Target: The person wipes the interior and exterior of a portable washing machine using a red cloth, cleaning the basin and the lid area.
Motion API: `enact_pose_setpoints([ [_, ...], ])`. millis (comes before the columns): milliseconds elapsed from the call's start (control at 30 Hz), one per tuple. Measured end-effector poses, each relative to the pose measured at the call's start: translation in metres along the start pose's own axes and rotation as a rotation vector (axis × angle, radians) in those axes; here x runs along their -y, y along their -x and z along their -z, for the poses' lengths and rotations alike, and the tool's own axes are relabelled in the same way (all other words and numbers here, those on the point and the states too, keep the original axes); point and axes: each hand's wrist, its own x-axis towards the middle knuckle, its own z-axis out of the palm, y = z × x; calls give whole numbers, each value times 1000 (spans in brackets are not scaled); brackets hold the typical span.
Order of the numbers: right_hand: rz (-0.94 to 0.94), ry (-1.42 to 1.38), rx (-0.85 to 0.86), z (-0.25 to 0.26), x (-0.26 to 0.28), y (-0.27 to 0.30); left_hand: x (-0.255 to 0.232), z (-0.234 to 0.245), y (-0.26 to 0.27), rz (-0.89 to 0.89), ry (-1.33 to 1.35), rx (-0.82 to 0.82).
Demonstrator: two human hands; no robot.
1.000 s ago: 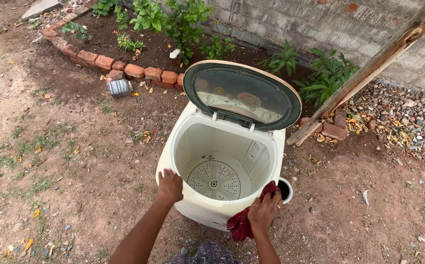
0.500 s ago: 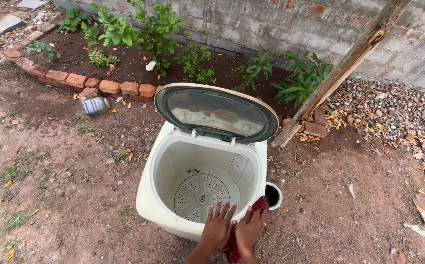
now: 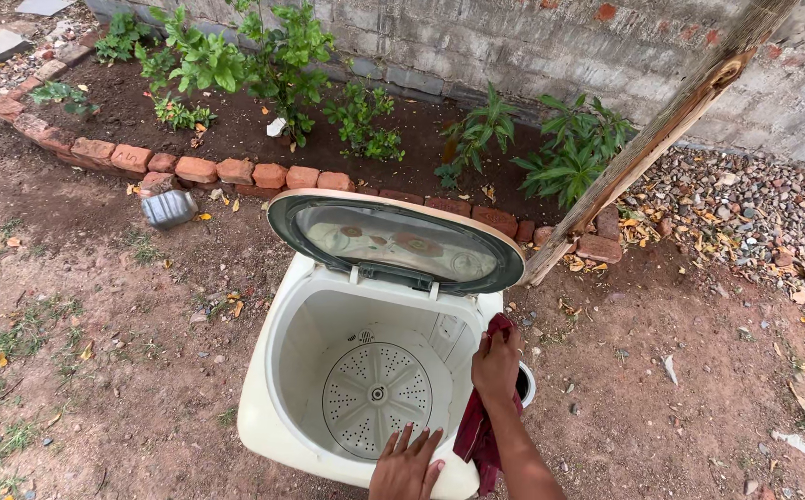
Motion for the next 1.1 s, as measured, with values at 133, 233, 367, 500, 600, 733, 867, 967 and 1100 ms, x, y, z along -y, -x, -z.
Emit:
enact_pose_setpoints([
  [133,-52,82,179,4,22,-33,18,-26,-11,43,-63,128],
  [233,-21,164,259,5,32,-48,21,-35,-10,20,-83,64],
  [367,69,200,238,-14,14,-64,11,-15,-13,24,-80,57],
  [500,95,110,73,-45,-19,-80,-3,8,-14,63,-35,26],
  [600,-123,49,119,-54,-41,-67,-10,9,-1,69,-40,73],
  [733,-589,-171,272,-47,-83,-64,-24,8,10,70,-36,108],
  [867,-460,-294,246,-32,-105,-19,-35,13,15,88,-44,146],
  [967,-448,-177,200,-22,-98,17,-36,19,10,62,-30,76],
  [1100,-461,-272,157,-2,-63,72,-34,26,11,70,-91,53],
])
